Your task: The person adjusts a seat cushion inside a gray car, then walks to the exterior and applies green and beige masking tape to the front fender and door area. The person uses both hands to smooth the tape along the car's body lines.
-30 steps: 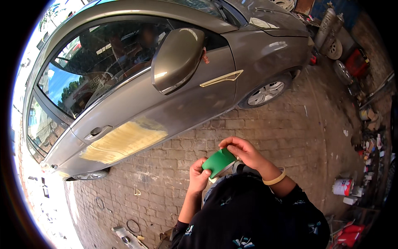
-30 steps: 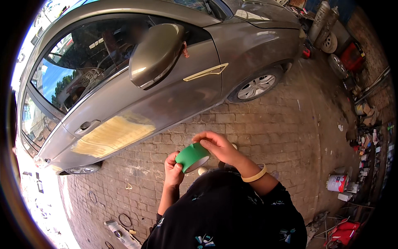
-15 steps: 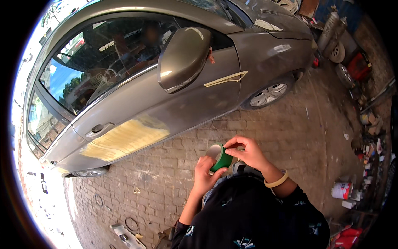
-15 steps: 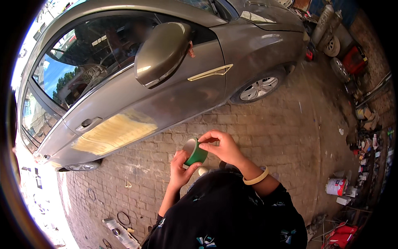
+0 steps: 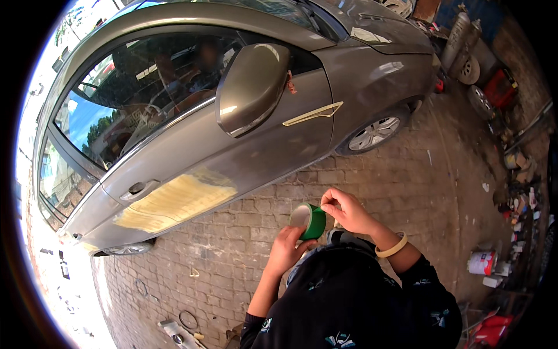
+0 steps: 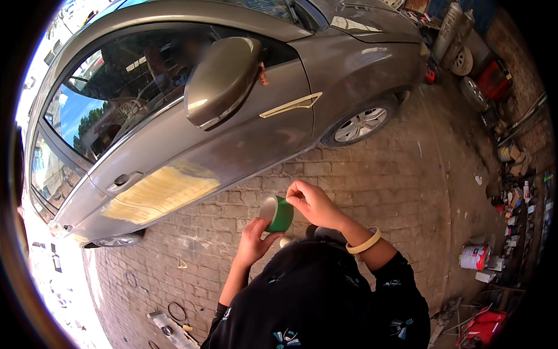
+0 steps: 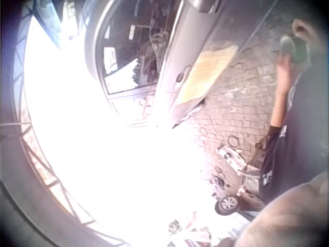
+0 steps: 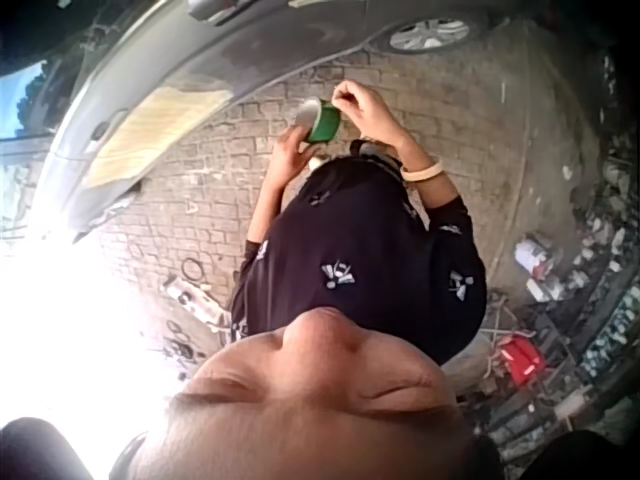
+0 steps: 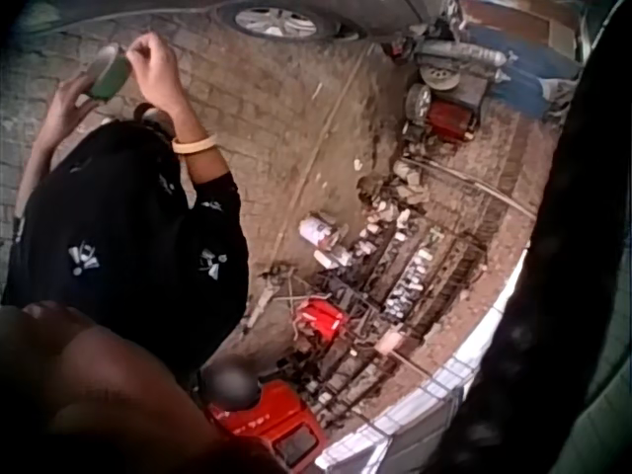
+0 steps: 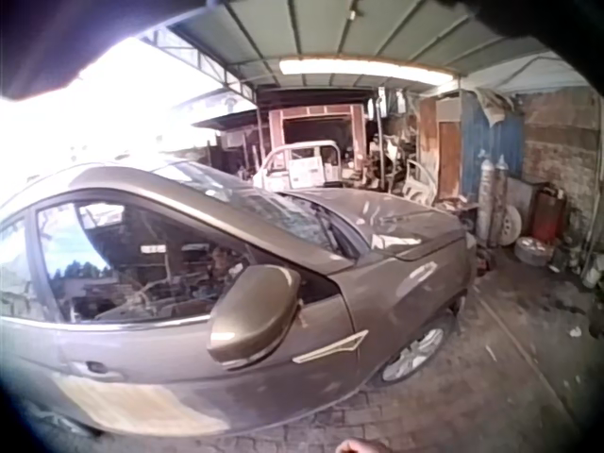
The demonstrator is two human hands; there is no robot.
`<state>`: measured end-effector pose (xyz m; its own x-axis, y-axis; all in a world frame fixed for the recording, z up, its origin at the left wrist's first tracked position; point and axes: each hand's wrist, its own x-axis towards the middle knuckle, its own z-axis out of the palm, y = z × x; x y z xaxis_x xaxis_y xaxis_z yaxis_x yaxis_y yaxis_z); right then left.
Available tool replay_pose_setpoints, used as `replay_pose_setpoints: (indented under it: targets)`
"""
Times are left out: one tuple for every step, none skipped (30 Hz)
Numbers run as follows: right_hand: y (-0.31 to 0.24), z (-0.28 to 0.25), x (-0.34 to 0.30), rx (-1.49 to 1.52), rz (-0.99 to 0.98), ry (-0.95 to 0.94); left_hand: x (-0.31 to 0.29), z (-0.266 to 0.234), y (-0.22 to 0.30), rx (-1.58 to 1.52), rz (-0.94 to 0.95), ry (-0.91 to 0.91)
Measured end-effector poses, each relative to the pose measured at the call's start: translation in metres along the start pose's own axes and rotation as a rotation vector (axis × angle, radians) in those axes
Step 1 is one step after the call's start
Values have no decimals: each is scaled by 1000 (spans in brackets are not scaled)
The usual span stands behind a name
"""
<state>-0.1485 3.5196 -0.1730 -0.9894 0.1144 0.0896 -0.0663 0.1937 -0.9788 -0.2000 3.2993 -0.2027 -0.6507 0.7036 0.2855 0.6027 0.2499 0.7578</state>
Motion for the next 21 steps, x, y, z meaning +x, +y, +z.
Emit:
replay_pose_setpoints:
  targets:
    - [3, -2, -1, 8, 27, -13, 0, 1, -4, -7, -42, -13]
    - [6, -3, -2, 16, 53, -27, 0, 2, -9, -13, -85, -26]
    - [8, -4, -2, 23, 75, -30, 0, 2, -11, -18, -129, -38]
    - [11, -5, -2, 34, 102, -36, 5, 1, -10, -105, -202, -31]
    - [13, -6, -1, 44, 129, -41, 10, -1, -8, -104, -243, -64]
    - [12, -6, -1, 53, 133, -45, 14, -4, -4, -103, -285, -98]
    - [13, -7, 0, 71, 145, -58, 18, -7, -1, -103, -328, -132]
    - [14, -8, 0, 86, 158, -70, 20, -7, 2, -73, -344, -129]
    - [14, -9, 1, 101, 171, -82, 22, -9, 2, -62, -392, -162]
    - [13, -10, 2, 104, 194, -104, 24, -11, 1, -50, -440, -196]
    - [12, -11, 3, 96, 198, -118, 24, -13, 1, -39, -487, -229]
    - [12, -11, 4, 89, 201, -132, 22, -10, -7, -56, -470, -205]
    - [12, -10, 4, 82, 205, -147, 21, -10, -9, -61, -498, -218]
    - [12, -11, 4, 80, 211, -140, 23, -10, -11, -65, -522, -230]
    - [13, -10, 5, 78, 217, -133, 24, -10, -11, -70, -546, -242]
    - [15, -10, 5, 76, 223, -127, 25, -9, -11, -51, -552, -237]
    - [17, -11, 7, 76, 222, -108, 26, -8, -11, -29, -557, -230]
    - [21, -13, 8, 75, 222, -89, 26, -7, -11, -7, -562, -223]
    - [27, -14, 9, 74, 221, -70, 25, -5, -14, -56, -546, -217]
    - [34, -16, 11, 71, 221, -38, 24, -3, -17, -104, -528, -210]
    - [38, -18, 11, 75, 214, -31, 22, -2, -18, -151, -509, -203]
